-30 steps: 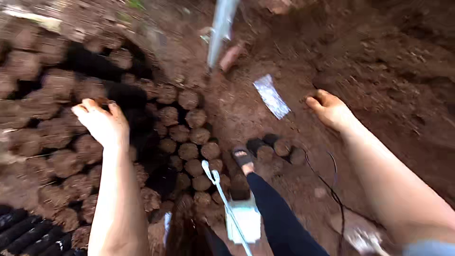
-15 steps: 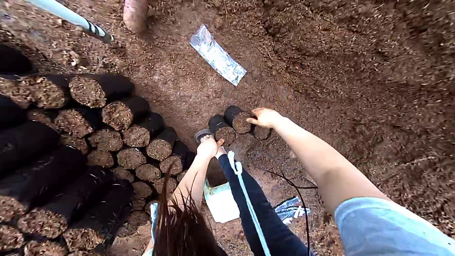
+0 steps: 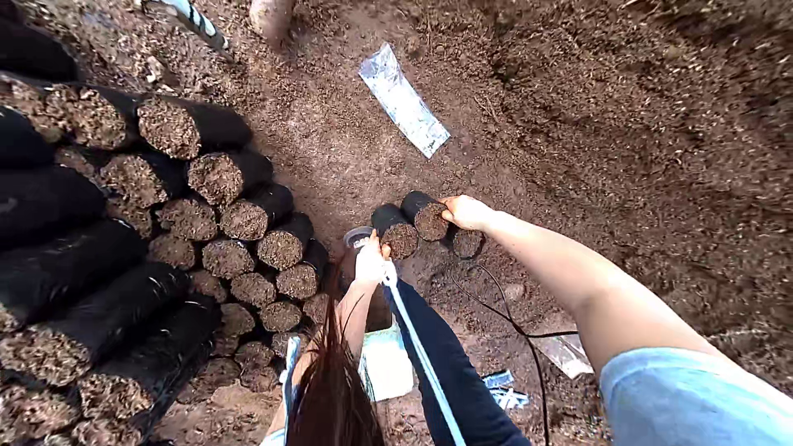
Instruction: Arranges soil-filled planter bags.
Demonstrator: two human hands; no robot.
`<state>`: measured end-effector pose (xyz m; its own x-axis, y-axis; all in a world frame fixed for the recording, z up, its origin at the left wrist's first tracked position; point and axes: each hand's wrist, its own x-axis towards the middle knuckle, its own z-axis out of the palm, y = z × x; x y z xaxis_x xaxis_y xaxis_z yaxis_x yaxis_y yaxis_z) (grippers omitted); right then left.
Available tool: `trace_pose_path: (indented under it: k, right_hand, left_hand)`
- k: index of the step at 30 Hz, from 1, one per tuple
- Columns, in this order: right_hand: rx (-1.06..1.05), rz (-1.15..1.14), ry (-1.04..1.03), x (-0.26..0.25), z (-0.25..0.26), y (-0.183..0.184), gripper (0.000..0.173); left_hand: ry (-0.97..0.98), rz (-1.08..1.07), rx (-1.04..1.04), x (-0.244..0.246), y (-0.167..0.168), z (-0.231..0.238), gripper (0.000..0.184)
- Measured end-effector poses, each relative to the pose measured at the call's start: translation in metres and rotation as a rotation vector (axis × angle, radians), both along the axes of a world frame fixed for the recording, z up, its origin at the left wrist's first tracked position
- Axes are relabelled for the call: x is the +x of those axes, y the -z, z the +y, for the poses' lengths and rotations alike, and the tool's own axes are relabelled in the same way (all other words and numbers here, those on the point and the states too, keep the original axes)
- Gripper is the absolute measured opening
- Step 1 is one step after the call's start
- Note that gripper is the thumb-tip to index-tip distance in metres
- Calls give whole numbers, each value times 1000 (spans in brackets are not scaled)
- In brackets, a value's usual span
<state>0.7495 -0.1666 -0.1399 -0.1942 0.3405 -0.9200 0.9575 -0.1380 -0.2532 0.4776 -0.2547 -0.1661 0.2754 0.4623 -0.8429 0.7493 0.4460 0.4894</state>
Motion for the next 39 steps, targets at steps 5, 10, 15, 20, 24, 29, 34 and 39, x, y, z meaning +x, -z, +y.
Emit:
trace_pose_path:
  k: [5, 10, 15, 20, 24, 29, 34, 39]
  right_hand:
    - [65, -69, 53, -19, -3, -19, 35]
    - [225, -215, 229, -44, -16, -59, 33]
    - [363, -326, 235, -86, -20, -144, 43]
    - [482, -315, 138, -149, -39, -230, 46]
    - [483, -282, 94, -212, -59, -280, 46]
    - [457, -169, 68, -291, -90, -305, 44]
    - [412, -68, -8, -362, -116, -304, 39]
    - [409, -5, -142, -413, -141, -297, 38]
  left_hand:
    - [-185, -38, -1, -17, -8, 3, 45]
    - [-327, -81, 40, -48, -59, -14, 44]
    - [-524, -183, 127, -120, -156, -57, 46]
    - [-643, -142, 114, -210, -253, -132, 42]
    - [-899, -95, 193, -260, -296, -203, 38]
    - [-987, 59, 166, -312, -310, -257, 30]
    - [-1133, 69, 209, -343, -295, -284, 30]
    - [-1191, 146, 208, -370, -276, -305, 28]
